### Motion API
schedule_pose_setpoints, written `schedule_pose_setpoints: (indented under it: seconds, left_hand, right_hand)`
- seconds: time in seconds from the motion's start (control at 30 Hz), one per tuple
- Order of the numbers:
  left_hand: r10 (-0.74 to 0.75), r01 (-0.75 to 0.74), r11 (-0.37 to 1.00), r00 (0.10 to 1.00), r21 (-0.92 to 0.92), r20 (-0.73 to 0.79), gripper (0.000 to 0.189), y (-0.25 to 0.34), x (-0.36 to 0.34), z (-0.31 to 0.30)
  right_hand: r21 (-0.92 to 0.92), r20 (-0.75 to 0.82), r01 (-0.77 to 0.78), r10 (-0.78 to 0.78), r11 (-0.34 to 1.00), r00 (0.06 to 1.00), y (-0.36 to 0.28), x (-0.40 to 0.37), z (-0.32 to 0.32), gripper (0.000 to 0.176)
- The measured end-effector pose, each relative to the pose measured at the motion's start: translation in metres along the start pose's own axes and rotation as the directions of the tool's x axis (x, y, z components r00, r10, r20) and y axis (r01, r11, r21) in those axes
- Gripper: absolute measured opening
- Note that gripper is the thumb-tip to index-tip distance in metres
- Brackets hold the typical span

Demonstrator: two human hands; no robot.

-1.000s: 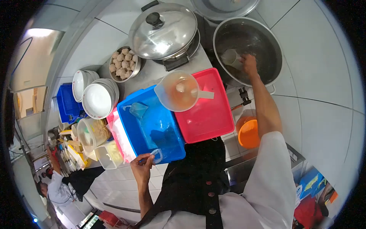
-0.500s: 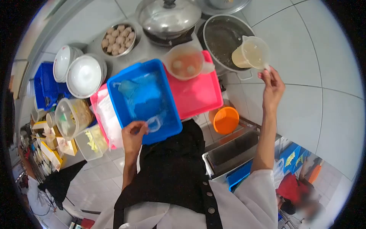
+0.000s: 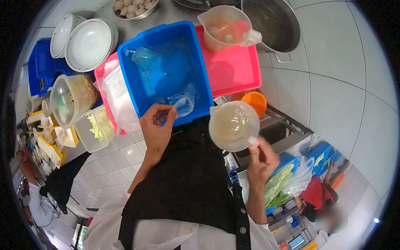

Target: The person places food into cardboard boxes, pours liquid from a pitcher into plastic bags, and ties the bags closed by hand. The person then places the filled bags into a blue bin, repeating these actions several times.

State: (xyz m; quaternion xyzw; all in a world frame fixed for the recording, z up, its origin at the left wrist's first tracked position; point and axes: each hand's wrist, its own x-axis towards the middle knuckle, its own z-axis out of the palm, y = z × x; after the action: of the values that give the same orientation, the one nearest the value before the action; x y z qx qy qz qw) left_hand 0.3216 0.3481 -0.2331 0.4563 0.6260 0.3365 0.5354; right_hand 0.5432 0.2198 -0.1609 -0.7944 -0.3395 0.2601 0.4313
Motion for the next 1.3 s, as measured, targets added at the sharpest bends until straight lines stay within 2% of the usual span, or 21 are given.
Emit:
schedule_pose_setpoints:
  seconds: [0.03,0.13,0.27,0.4,0.47,0.63,0.77,0.9,0.97,1.2,1.3]
  left_hand:
    - [-0.007,0.007,1.000,1.000,-0.001,0.010,0.007,0.001,-0.002,0.001]
    - [0.048,-0.048,0.999,0.999,-0.010,0.008,0.005,0.003,-0.008,0.003]
    - [0.105,-0.105,0.994,0.994,0.003,0.011,0.005,0.001,-0.015,0.003]
    - [0.135,-0.135,0.991,0.991,-0.010,0.014,0.004,0.003,-0.017,0.003]
    - [0.144,-0.144,0.989,0.989,-0.020,0.015,0.004,0.002,-0.017,0.003]
    - [0.161,-0.160,0.987,0.987,-0.016,0.023,0.005,-0.001,-0.019,0.003]
    - [0.148,-0.148,0.989,0.988,-0.027,0.034,0.006,-0.003,-0.019,0.004]
    - [0.080,-0.078,0.997,0.995,-0.030,0.057,0.006,-0.004,-0.019,0.003]
    - [0.080,-0.079,0.997,0.995,-0.024,0.061,0.006,-0.006,-0.019,0.003]
    - [0.030,-0.032,0.999,0.996,0.018,0.088,0.008,-0.009,-0.019,0.002]
    - [-0.012,0.013,1.000,0.994,-0.018,0.108,0.009,-0.013,-0.019,0.002]
  right_hand:
    - [0.044,0.042,0.024,-0.026,0.999,0.999,-0.007,-0.005,0.005,0.020]
    - [-0.105,0.122,0.102,-0.089,0.989,0.989,-0.016,-0.016,0.016,0.023]
    - [-0.156,0.166,0.048,-0.022,0.987,0.986,-0.015,-0.027,0.028,0.023]
    - [-0.247,0.196,0.132,-0.084,0.960,0.977,-0.011,-0.028,0.034,0.024]
    - [-0.306,0.226,0.226,-0.161,0.925,0.961,-0.008,-0.027,0.035,0.024]
    - [-0.315,0.264,0.330,-0.251,0.890,0.931,-0.006,-0.023,0.036,0.024]
    - [-0.301,0.280,0.387,-0.308,0.871,0.909,-0.006,-0.021,0.038,0.025]
    - [-0.332,0.287,0.370,-0.281,0.868,0.916,-0.012,-0.021,0.041,0.023]
    - [-0.311,0.301,0.411,-0.321,0.857,0.898,-0.011,-0.020,0.042,0.021]
    - [-0.346,0.324,0.409,-0.301,0.845,0.897,-0.014,-0.019,0.043,0.018]
    - [-0.345,0.347,0.442,-0.325,0.828,0.880,-0.014,-0.019,0.043,0.018]
